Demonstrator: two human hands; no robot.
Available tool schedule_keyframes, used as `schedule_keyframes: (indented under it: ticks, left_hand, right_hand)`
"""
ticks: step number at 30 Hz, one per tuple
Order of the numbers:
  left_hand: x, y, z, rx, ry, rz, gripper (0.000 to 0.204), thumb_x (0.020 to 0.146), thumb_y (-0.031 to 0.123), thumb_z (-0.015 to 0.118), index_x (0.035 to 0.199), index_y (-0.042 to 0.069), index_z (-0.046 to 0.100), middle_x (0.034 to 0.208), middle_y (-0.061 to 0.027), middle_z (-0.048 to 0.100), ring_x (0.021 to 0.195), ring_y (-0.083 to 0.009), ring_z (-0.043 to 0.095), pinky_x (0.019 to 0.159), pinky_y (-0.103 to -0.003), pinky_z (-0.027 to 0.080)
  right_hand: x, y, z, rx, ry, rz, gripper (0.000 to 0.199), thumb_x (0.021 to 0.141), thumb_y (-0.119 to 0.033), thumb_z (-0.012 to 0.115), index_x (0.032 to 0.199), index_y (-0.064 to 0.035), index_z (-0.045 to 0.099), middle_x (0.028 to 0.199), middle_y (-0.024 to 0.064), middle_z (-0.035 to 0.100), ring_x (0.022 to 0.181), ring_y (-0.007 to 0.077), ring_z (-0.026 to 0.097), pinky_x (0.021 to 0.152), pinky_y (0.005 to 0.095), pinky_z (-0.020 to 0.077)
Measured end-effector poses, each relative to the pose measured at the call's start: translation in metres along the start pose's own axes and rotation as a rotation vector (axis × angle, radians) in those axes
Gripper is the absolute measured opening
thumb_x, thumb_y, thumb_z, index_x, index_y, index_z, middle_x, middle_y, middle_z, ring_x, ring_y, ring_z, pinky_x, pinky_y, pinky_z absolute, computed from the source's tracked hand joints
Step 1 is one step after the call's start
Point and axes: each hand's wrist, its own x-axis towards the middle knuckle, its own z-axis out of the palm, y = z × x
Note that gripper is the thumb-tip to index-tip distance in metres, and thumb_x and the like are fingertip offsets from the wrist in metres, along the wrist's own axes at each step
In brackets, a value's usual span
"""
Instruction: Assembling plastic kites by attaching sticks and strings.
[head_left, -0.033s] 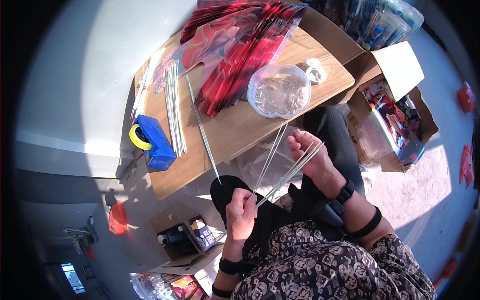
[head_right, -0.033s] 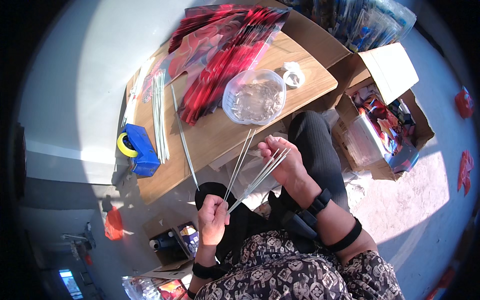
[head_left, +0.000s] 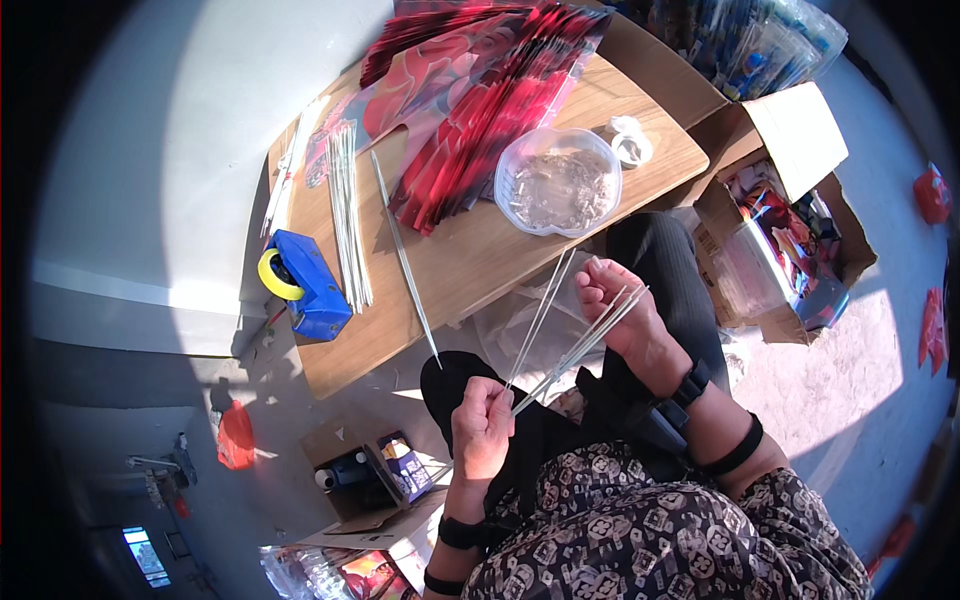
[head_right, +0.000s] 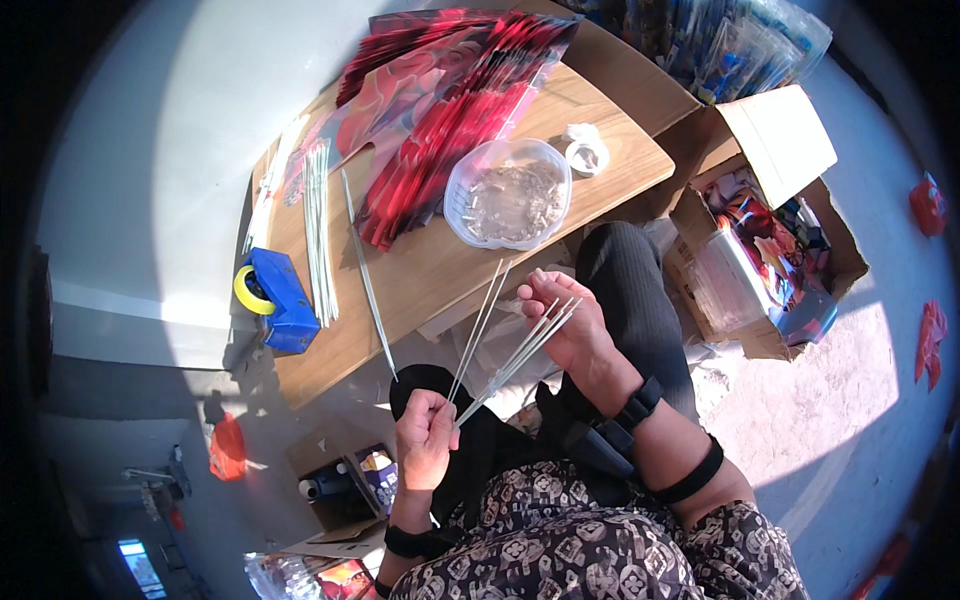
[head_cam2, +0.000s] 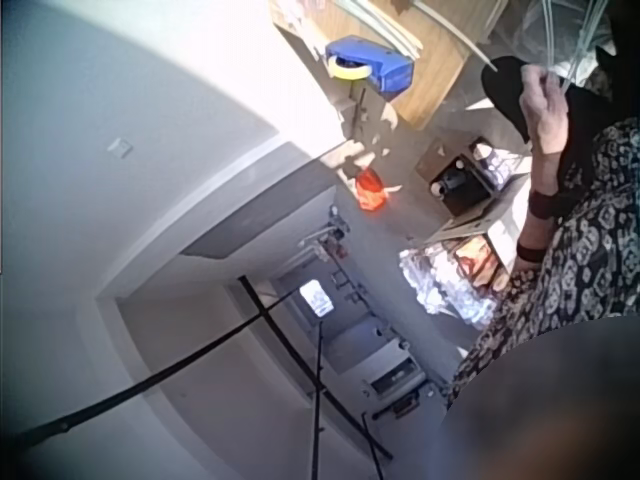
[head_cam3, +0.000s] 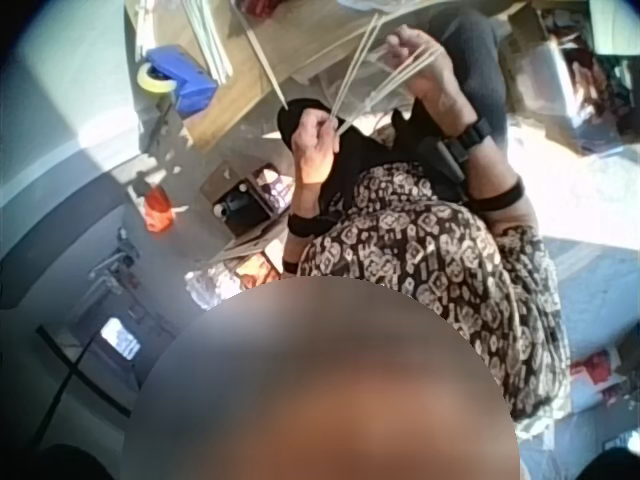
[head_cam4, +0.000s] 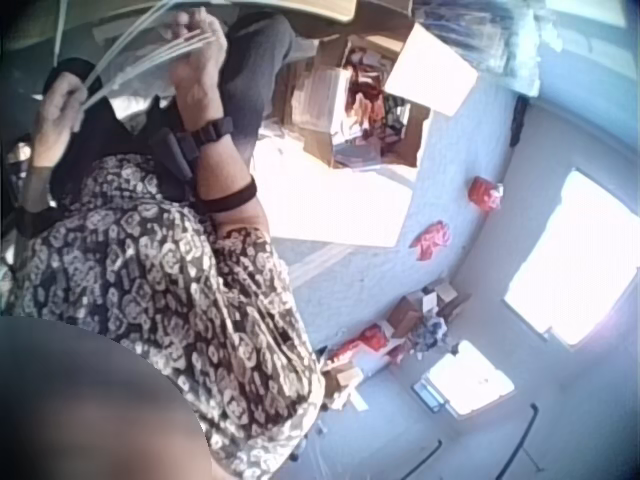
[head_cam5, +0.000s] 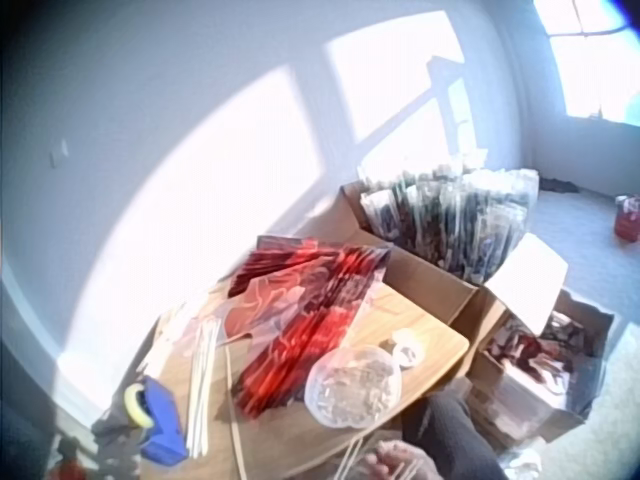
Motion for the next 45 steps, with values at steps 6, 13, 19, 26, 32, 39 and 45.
schedule_keyframes:
  ticks: [6,13,19,26,32,39,45]
  left_hand:
    - [0.003,0.004,0.001,0.039,-0.051,-0.03,0.005,0.092,0.003,0.05,0.087,0.002,0.048,0.067,-0.001,0.05,0.051,-0.0054,0.046,0.046,-0.02,0.037]
    - [0.004,0.003,0.003,-0.019,-0.046,-0.025,0.003,0.091,0.004,0.052,0.089,0.002,0.05,0.066,0.0001,0.049,0.051,-0.0047,0.046,0.046,-0.02,0.037]
    - [0.004,0.001,0.001,0.012,-0.064,-0.013,0.005,0.092,0.005,0.052,0.089,0.001,0.05,0.066,-0.0007,0.051,0.05,-0.0055,0.046,0.046,-0.021,0.038]
    - [0.003,0.001,0.001,-0.072,0.011,-0.006,0.005,0.092,0.003,0.051,0.088,0.001,0.05,0.067,-0.0011,0.05,0.05,-0.0056,0.046,0.046,-0.021,0.038]
    - [0.003,0.0,0.0,-0.016,0.016,0.041,0.005,0.091,0.003,0.052,0.086,0.001,0.051,0.061,0.0001,0.049,0.05,-0.0054,0.047,0.045,-0.021,0.037]
    - [0.003,0.0,0.0,0.02,0.011,0.055,0.006,0.09,0.003,0.053,0.086,0.001,0.051,0.06,-0.0001,0.049,0.05,-0.0058,0.047,0.045,-0.021,0.037]
    - [0.004,0.002,0.001,0.027,0.005,0.054,0.006,0.09,0.003,0.053,0.085,0.001,0.051,0.061,0.0,0.049,0.05,-0.006,0.047,0.045,-0.022,0.038]
  right_hand:
    - [0.004,-0.002,0.003,-0.184,-0.107,-0.046,0.01,0.087,-0.01,0.062,0.085,-0.0006,0.061,0.071,0.0028,0.057,0.054,0.0056,0.042,0.046,0.0178,0.0333]
    - [-0.002,-0.001,0.012,-0.351,-0.105,-0.129,0.01,0.084,-0.009,0.066,0.083,-0.0003,0.062,0.066,-0.0007,0.053,0.053,0.0046,0.039,0.046,0.0182,0.0298]
    - [0.0,-0.002,0.017,-0.371,-0.058,-0.134,0.012,0.083,-0.011,0.068,0.082,-0.0005,0.063,0.066,-0.0007,0.053,0.053,0.0045,0.04,0.047,0.0196,0.0299]
    - [0.002,-0.001,0.008,-0.448,-0.072,-0.214,0.012,0.084,-0.012,0.067,0.081,-0.0009,0.063,0.066,0.0002,0.056,0.052,0.0043,0.041,0.048,0.0184,0.0335]
    - [0.006,-0.007,0.0,-0.09,-0.137,-0.08,0.02,0.089,-0.007,0.056,0.102,0.0078,0.06,0.079,0.0042,0.058,0.061,0.0074,0.045,0.055,0.0201,0.039]
    - [0.007,-0.012,0.0,0.135,-0.207,-0.018,0.02,0.092,-0.005,0.049,0.105,0.0082,0.056,0.082,0.0069,0.057,0.061,0.0073,0.045,0.055,0.0206,0.0397]
    - [0.01,-0.008,-0.005,0.151,-0.204,0.012,0.02,0.092,-0.009,0.052,0.104,0.0062,0.056,0.078,0.0051,0.056,0.06,0.0069,0.044,0.053,0.0204,0.0386]
